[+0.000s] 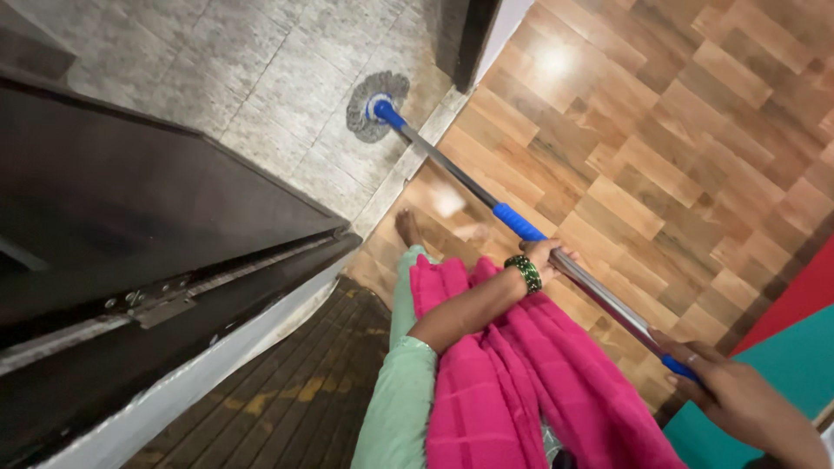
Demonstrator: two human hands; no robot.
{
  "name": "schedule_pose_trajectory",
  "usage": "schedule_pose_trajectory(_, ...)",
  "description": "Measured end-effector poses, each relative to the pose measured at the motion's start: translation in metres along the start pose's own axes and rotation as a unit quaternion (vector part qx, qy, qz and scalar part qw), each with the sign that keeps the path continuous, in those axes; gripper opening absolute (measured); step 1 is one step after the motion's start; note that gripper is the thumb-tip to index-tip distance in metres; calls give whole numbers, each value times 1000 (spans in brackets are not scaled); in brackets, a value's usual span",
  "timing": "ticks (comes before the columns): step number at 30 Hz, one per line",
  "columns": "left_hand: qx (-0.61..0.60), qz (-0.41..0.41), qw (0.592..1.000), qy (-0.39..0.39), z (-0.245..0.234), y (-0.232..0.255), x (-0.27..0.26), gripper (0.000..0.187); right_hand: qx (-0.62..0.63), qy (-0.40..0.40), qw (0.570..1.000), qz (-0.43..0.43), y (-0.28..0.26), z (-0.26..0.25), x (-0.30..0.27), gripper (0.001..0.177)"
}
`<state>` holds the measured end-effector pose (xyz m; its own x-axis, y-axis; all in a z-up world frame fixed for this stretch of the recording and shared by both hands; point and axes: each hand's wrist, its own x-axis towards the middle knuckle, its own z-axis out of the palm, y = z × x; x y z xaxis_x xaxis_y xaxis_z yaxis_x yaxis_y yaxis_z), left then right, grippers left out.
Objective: The person mops the floor in a room using a mop, moving it back and forth across the tiled and wooden surfaces, and then mops around the base of a window frame.
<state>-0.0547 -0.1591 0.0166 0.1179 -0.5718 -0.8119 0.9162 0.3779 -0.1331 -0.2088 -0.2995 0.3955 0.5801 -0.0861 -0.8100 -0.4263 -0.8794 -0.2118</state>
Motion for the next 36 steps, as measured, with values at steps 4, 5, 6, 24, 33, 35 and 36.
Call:
schedule_pose_trajectory(4, -4, 12, 1000, -23, 3, 57, 11, 14, 44, -2, 999, -7, -38, -24, 46, 67)
schedule_pose_trajectory(5, -7, 11, 1000, -23, 8, 76, 15, 14, 48, -30, 998, 31, -44, -32, 59, 65)
schedule_pose_trajectory(6, -25, 17, 998, -52, 10, 99, 18, 17, 47, -30, 998, 31, -49, -39, 75, 65)
schedule_pose_trajectory(24, 39, 261, 964, 20, 55, 488, 46, 18, 589, 12, 804, -79, -260, -114, 325, 53)
schedule_pose_trajectory(33, 8, 89, 993, -79, 91, 320, 52, 18, 343, 84, 934, -52, -146, -98, 215, 67)
schedule_pose_trajectory(35, 44, 106, 987, -109, 94, 268, 49, 15, 258, 75, 963, -12, -117, -101, 176, 67)
schedule_pose_trajectory(36, 27, 100, 987, -123, 94, 241, 48, 18, 193, 56, 979, 34, -101, -103, 155, 68)
